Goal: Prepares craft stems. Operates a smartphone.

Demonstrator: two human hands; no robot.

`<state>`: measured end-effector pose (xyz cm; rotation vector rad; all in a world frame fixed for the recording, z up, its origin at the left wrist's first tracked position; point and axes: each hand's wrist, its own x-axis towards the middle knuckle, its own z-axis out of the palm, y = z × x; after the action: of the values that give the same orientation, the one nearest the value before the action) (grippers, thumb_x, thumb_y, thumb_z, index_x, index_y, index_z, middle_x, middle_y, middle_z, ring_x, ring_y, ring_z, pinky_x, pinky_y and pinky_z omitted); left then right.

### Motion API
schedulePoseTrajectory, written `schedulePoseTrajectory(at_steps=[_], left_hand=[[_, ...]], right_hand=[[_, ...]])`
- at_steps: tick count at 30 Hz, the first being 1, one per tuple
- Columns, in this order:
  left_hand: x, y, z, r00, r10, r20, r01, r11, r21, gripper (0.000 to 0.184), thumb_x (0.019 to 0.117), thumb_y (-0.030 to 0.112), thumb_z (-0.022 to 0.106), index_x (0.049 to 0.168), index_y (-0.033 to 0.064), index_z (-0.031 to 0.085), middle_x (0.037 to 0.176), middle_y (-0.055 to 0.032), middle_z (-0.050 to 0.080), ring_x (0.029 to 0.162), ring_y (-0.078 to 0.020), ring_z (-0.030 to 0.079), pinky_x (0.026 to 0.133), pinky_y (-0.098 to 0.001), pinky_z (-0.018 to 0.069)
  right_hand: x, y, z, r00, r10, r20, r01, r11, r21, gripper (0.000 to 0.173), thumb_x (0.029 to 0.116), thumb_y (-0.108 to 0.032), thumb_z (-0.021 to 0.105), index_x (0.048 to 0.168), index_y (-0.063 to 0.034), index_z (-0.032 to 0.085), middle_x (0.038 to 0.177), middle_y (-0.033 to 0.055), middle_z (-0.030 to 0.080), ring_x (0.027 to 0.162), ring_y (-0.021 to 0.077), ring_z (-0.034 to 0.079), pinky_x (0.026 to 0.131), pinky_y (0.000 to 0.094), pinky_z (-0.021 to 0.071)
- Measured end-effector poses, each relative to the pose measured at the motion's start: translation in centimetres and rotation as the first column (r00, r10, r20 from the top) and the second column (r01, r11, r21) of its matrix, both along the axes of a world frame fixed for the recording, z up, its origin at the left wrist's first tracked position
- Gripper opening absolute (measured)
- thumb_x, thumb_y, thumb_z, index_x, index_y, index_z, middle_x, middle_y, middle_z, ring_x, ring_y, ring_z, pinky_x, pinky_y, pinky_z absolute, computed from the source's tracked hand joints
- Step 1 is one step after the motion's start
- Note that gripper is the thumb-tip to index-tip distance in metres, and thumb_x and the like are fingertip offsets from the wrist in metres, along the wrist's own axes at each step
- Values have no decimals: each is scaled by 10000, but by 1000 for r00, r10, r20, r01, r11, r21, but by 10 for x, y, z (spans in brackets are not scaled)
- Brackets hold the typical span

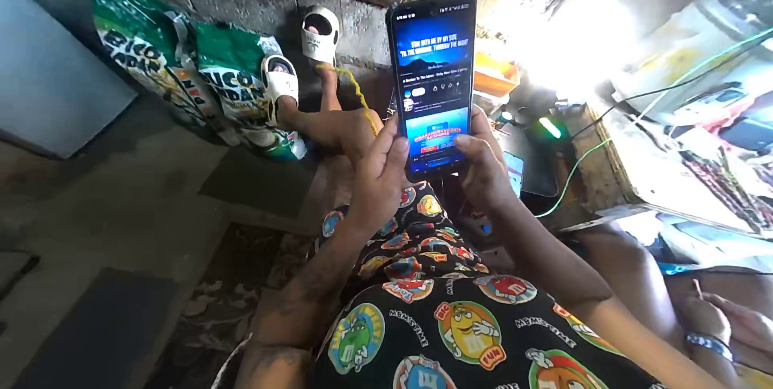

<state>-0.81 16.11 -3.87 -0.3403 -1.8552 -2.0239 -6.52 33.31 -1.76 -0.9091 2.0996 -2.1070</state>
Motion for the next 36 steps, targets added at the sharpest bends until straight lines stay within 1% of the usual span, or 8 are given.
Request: schedulePoseTrajectory(at_steps=[2, 5, 10, 16, 22, 28, 34, 36], left_hand=[[-4, 1, -4, 1000, 6, 22, -6, 999, -31, 431, 1110, 219, 385, 1533, 160, 440, 1141, -8, 669, 764, 2, 607, 627, -161, 507], [-9, 4, -12, 1000, 7, 12, -5, 994, -107, 430, 1105, 199, 387, 1518, 107, 457, 1162, -44, 672, 861, -21, 639, 735, -212, 546], [-10, 11, -17, 1000, 18, 19, -16, 993, -113, 382, 1083, 158, 416, 1436, 49, 514, 964, 44, 657, 715, 59, 549, 660, -119, 474], [-13, 14, -22, 1000, -11, 26, 13, 997, -80, 386, 1073, 167, 409, 1424, 36, 499, 981, 73, 671, 708, 68, 572, 648, -112, 493], [-12, 16, -24, 999, -31, 36, 34, 997, -72, 371, 1071, 159, 415, 1397, 14, 518, 961, 67, 663, 701, 65, 561, 648, -110, 484], [-11, 19, -22, 998, -49, 40, 51, 998, -45, 341, 1074, 141, 414, 1368, 20, 538, 929, 74, 661, 685, 61, 560, 633, -107, 477], [-9, 22, -21, 998, -44, 38, 47, 997, -67, 363, 1073, 153, 415, 1382, -6, 523, 939, 69, 664, 686, 59, 566, 621, -109, 483], [-9, 20, -23, 999, -51, 15, 52, 996, -72, 367, 1069, 152, 408, 1369, -38, 505, 924, 77, 653, 676, 57, 564, 601, -119, 489]], right_hand=[[-10, -3, 14, 999, -22, -32, 22, 1000, 18, 466, 1001, -301, 466, 1421, -105, 422, 1183, -12, 652, 1036, 78, 664, 870, 302, 593], [-27, -8, 33, 997, -43, -60, 43, 999, -17, 438, 1004, -212, 429, 1409, -50, 409, 1184, 21, 629, 1063, 91, 651, 927, 314, 573], [-35, -9, 40, 998, -59, 29, 61, 996, -71, 390, 1028, -163, 419, 1403, -57, 400, 1117, 45, 655, 973, 115, 686, 848, 324, 609], [-45, 4, 20, 995, -56, 83, 68, 986, -150, 482, 1065, -293, 267, 1457, -63, 430, 1207, 68, 653, 1096, 134, 645, 961, 363, 546], [-38, 5, 19, 986, -136, 101, 147, 983, -110, 428, 1096, -217, 272, 1449, -50, 447, 1213, 85, 648, 1069, 139, 659, 944, 350, 562], [-36, 12, 17, 994, -112, 14, 113, 987, -115, 518, 1044, -217, 211, 1470, -17, 426, 1271, 76, 635, 1136, 118, 628, 993, 339, 527], [-37, 14, 12, 987, -132, 93, 144, 979, -143, 491, 1049, -207, 275, 1491, -41, 406, 1268, 98, 632, 1094, 147, 651, 950, 362, 556], [-39, 11, 6, 983, -141, 114, 160, 972, -175, 482, 1056, -245, 365, 1496, -56, 427, 1204, 100, 667, 1003, 145, 679, 868, 364, 591]])
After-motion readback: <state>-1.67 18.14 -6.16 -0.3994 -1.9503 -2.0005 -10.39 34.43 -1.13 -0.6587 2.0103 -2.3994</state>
